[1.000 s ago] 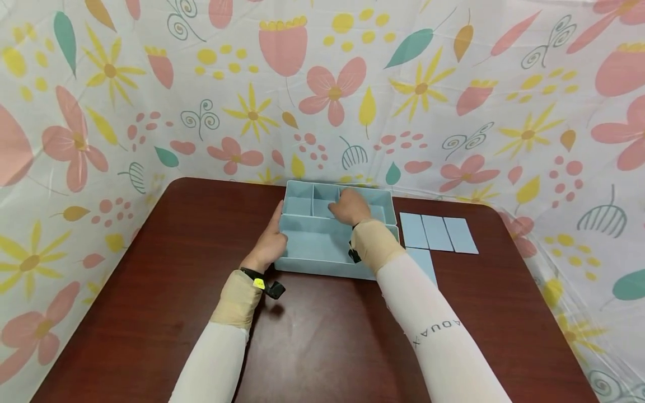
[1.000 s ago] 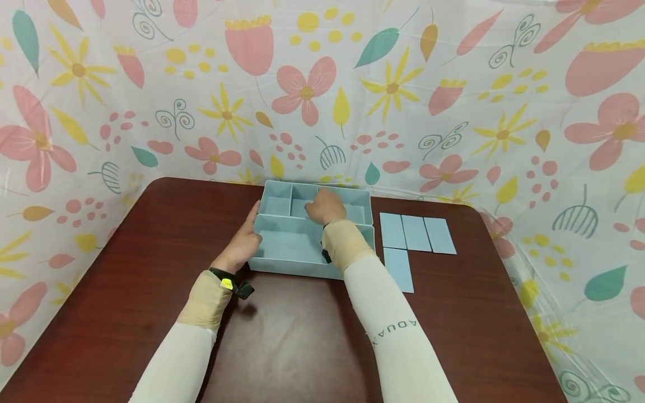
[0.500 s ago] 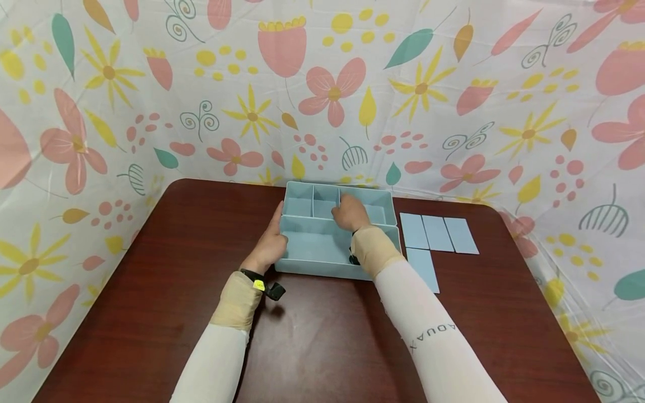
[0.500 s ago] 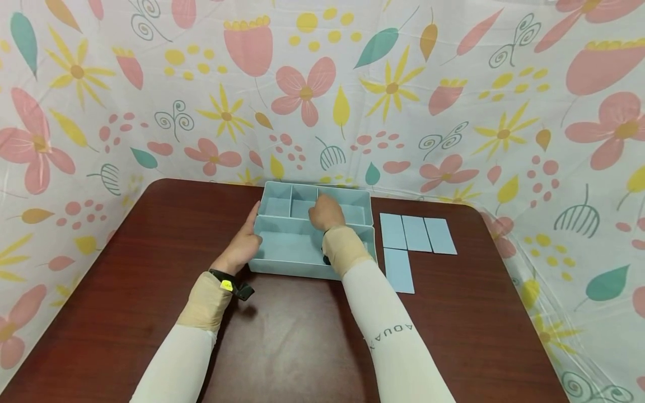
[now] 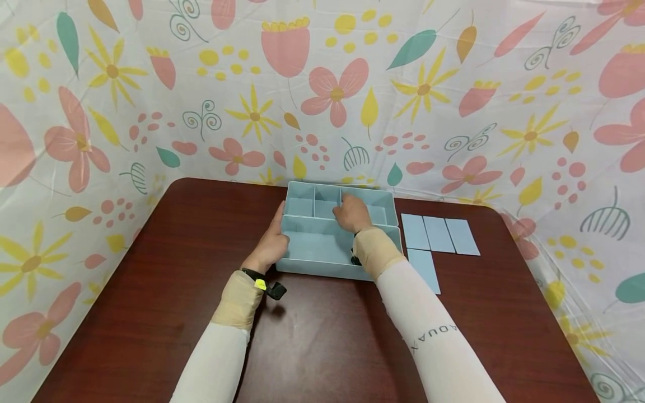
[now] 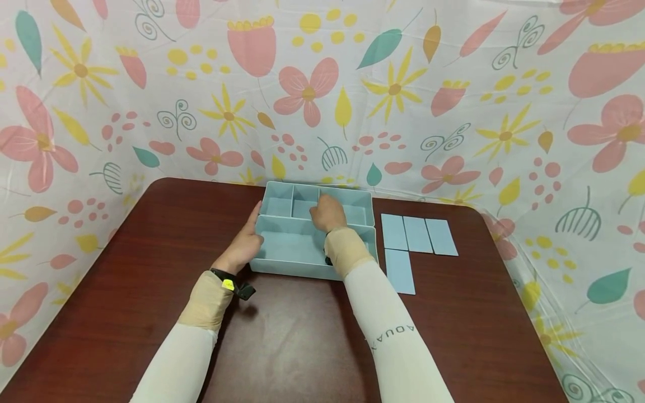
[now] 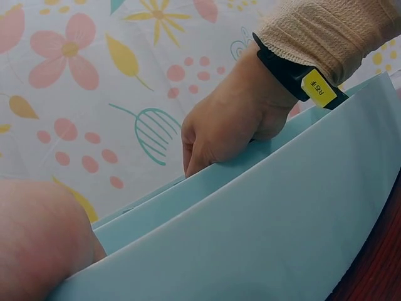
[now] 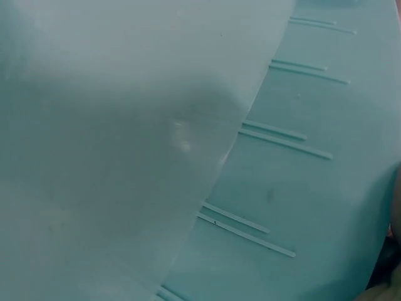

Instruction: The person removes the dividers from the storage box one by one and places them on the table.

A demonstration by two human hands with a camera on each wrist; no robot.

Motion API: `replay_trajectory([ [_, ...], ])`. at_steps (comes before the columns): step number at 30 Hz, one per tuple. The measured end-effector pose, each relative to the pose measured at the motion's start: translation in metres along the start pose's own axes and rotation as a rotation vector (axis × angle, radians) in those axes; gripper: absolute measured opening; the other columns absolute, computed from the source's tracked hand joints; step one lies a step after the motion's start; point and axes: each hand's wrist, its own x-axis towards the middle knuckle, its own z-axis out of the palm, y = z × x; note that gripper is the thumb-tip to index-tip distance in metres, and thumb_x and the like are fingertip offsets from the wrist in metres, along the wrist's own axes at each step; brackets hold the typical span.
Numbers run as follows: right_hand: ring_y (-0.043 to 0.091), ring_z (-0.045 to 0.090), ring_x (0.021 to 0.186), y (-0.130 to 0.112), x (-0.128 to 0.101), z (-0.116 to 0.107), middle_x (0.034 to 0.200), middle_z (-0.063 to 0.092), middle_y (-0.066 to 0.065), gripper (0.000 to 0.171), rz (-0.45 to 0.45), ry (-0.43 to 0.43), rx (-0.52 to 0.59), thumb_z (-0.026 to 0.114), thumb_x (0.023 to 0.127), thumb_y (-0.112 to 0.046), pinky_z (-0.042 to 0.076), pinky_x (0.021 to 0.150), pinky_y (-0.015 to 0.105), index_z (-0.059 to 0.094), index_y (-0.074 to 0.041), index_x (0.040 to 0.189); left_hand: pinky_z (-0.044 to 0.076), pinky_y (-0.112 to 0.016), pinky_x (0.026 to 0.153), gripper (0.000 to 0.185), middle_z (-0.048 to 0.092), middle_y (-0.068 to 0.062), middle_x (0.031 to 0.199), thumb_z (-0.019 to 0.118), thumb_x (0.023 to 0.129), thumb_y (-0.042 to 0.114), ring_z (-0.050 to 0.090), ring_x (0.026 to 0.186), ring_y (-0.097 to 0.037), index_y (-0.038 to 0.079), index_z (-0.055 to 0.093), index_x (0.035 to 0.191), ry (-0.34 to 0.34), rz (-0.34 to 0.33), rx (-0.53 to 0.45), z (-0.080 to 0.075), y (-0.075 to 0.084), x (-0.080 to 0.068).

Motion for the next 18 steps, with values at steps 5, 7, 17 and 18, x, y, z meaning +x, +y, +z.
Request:
replay_trajectory([
  [5,0.041,0.058,0.131,-0.0007,-0.0003,-0.0007,0.144,0.06,0.024,0.048,-0.007,0.01,0.004,0.053,0.105,-0.022,0.049,0.108,0.051,0.055,0.006,0.144,0.006,-0.052,0.13,0.094,-0.003,0.006,0.175,0.029,0.092,-0.009,-0.005,0.162,-0.019,0.039,-0.005,0.166,-0.003,-0.003,-0.002,-0.0005,-0.0001,-0.0011],
  [7,0.042,0.059,0.131,-0.0009,-0.0016,-0.0013,0.145,0.059,0.024,0.047,-0.012,0.011,0.016,0.053,0.105,-0.021,0.049,0.107,0.052,0.055,0.006,0.144,0.006,-0.052,0.13,0.095,-0.004,0.006,0.175,0.029,0.092,-0.009,-0.006,0.162,-0.02,0.039,-0.005,0.166,-0.005,-0.002,-0.001,-0.0005,-0.0001,-0.0016],
  [17,0.034,0.061,0.088,-0.0004,-0.005,-0.0015,0.101,0.066,0.021,0.026,-0.038,0.026,0.02,0.051,0.106,-0.019,0.05,0.081,0.045,0.066,0.001,0.111,0.005,-0.051,0.13,0.096,-0.005,0.007,0.175,0.029,0.091,-0.009,-0.006,0.162,-0.018,0.039,-0.006,0.166,-0.004,0.0,-0.003,-0.0001,-0.0017,0.0003],
  [18,0.032,0.059,0.083,0.0,-0.0045,-0.001,0.095,0.064,0.019,0.024,-0.041,0.031,0.017,0.051,0.106,-0.019,0.048,0.077,0.043,0.066,0.0,0.106,0.005,-0.051,0.13,0.096,-0.005,0.007,0.175,0.029,0.091,-0.009,-0.006,0.162,-0.018,0.04,-0.006,0.166,-0.005,-0.002,-0.004,-0.0002,-0.0017,0.0005],
])
